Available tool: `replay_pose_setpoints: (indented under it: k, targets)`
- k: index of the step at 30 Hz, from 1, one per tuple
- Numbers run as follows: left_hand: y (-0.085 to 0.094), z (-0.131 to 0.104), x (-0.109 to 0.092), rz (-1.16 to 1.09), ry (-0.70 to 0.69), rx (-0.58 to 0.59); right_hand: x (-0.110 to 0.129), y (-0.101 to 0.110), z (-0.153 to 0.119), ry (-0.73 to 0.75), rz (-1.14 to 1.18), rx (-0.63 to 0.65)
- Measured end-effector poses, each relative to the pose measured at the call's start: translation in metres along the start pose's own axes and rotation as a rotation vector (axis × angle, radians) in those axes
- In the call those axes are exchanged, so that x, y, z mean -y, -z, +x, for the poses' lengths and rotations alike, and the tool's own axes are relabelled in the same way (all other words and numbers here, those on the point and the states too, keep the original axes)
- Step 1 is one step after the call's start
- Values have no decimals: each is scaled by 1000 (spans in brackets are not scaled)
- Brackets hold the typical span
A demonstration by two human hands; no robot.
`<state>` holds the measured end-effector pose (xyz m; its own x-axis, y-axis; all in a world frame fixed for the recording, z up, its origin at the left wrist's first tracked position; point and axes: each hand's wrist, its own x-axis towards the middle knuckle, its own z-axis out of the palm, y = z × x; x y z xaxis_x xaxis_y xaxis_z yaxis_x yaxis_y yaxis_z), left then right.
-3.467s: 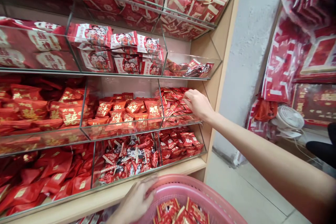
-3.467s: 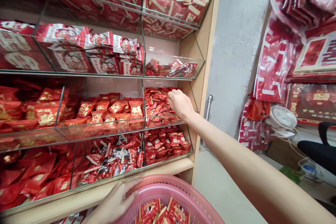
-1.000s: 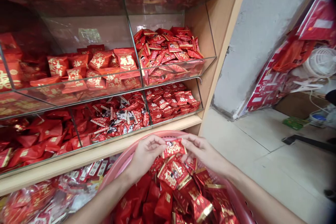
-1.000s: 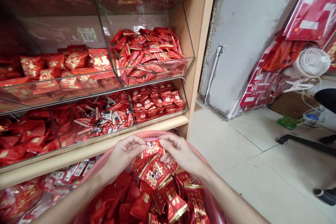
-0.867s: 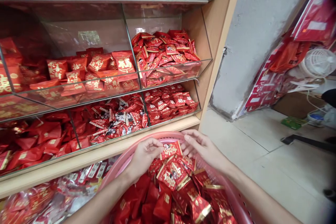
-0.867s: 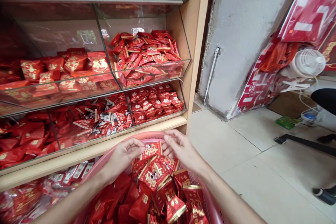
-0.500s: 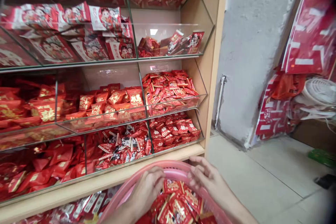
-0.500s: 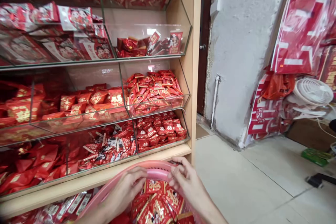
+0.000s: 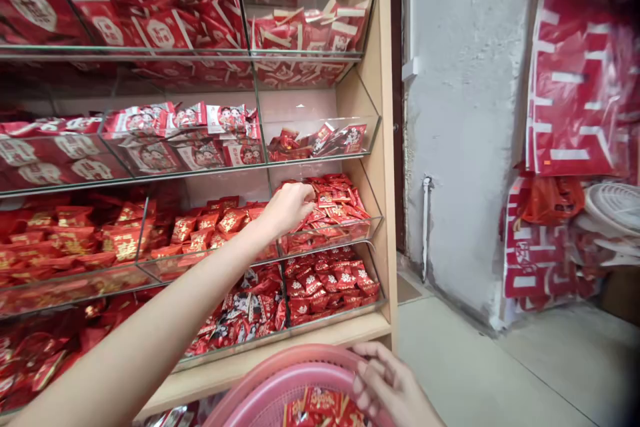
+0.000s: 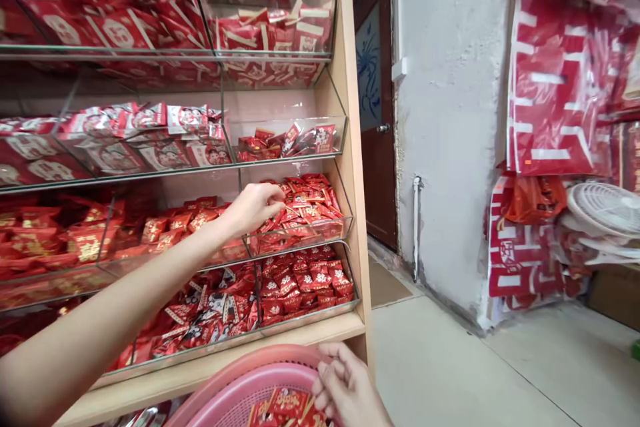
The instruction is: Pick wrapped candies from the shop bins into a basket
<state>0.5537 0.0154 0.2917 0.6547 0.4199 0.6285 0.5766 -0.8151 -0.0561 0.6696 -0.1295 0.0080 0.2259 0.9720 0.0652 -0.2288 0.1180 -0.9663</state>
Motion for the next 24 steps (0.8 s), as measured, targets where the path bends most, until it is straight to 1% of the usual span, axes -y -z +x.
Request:
replay_pose_setpoints:
  k: [2,5,8,11,14,17,20,22,24]
  targets:
    - [-9,12,4,132,60,79,-2,1,0,6,-15,-2]
    - [-20,15,5,204,115,107,-5,4,0,15,-40,15]
    - [-24,11,2,223,161,99,-8,5,0,11,-30,35]
    - [-22,11,1,245,206,63,-9,6,-1,2,-22,49]
    - [-19,15,4,222,248,12,-9,8,0,-8,-46,78]
    - [-15,23,11,102,271,-69,-10,10,-1,-19,-77,100]
    - [-8,30,15,-83,293,-186,-10,10,0,0,-87,103]
    - [-2,29,13,-303,319,-277,-10,9,-1,6,-90,107]
    - [3,18,5,-622,345,-349,-7,8,-3,7,-92,107]
